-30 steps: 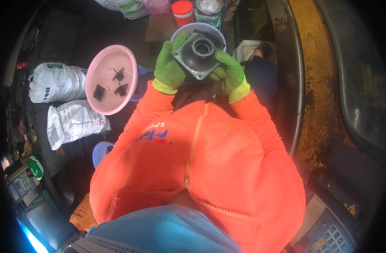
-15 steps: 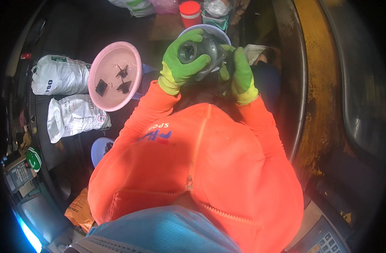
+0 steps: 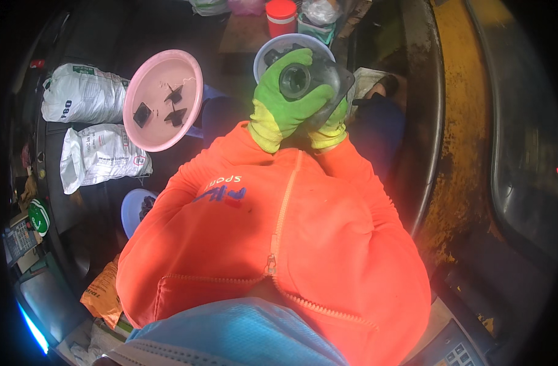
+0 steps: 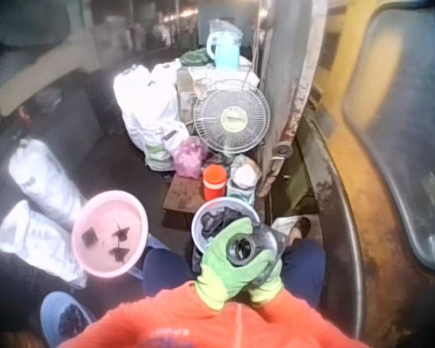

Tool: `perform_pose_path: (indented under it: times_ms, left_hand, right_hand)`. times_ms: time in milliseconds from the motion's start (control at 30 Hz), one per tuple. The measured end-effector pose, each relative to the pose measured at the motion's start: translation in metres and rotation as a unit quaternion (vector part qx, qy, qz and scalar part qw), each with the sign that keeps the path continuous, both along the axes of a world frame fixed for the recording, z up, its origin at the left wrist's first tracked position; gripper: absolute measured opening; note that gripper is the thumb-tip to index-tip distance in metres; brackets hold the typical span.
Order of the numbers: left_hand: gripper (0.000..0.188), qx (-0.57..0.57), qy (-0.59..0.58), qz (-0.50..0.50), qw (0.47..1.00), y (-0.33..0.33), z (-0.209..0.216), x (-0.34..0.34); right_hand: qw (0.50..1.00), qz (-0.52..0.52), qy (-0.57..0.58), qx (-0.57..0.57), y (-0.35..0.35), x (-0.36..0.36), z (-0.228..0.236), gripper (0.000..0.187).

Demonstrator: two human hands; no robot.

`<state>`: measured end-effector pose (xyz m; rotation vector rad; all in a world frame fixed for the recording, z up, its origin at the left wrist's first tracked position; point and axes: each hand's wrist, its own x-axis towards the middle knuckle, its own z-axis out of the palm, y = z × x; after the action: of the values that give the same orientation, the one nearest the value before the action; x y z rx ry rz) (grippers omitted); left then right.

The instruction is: The person uses a wrench to tighten a bolt on a black plastic part, then places it into a white bucket. They repeat this process with additional parts, occasionally inspecting them by hand before moving them to the bucket.

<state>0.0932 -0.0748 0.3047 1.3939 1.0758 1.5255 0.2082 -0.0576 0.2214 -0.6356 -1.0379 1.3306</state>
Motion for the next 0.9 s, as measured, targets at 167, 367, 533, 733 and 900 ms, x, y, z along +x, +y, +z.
perform_pose_path:
  times_ms: [167,367,533,733,900]
  left_hand:
    - [0.052,0.051,0.036,-0.052,0.997,0.004,0.006,-0.019]
    - [0.046,0.064,0.089,-0.272,0.956,0.014,0.018,-0.048]
    - [0.041,0.124,0.034,-0.525,0.841,0.034,0.015,-0.052]
    - [0.066,0.152,0.154,-0.330,0.919,0.049,0.023,-0.065]
    - [0.056,0.134,-0.003,-0.138,0.981,0.024,0.001,-0.021]
  right_hand:
    - [0.962,0.044,-0.260,0.071,-0.003,0.014,0.039,0.069]
    - [0.879,0.159,-0.396,0.212,-0.007,0.030,0.077,0.063]
    - [0.941,0.281,-0.186,-0.030,-0.022,0.021,0.065,0.055]
    - [0.934,0.135,-0.280,0.177,-0.003,0.009,0.063,0.064]
    - [0.910,-0.051,-0.375,0.167,-0.008,0.000,0.063,0.041]
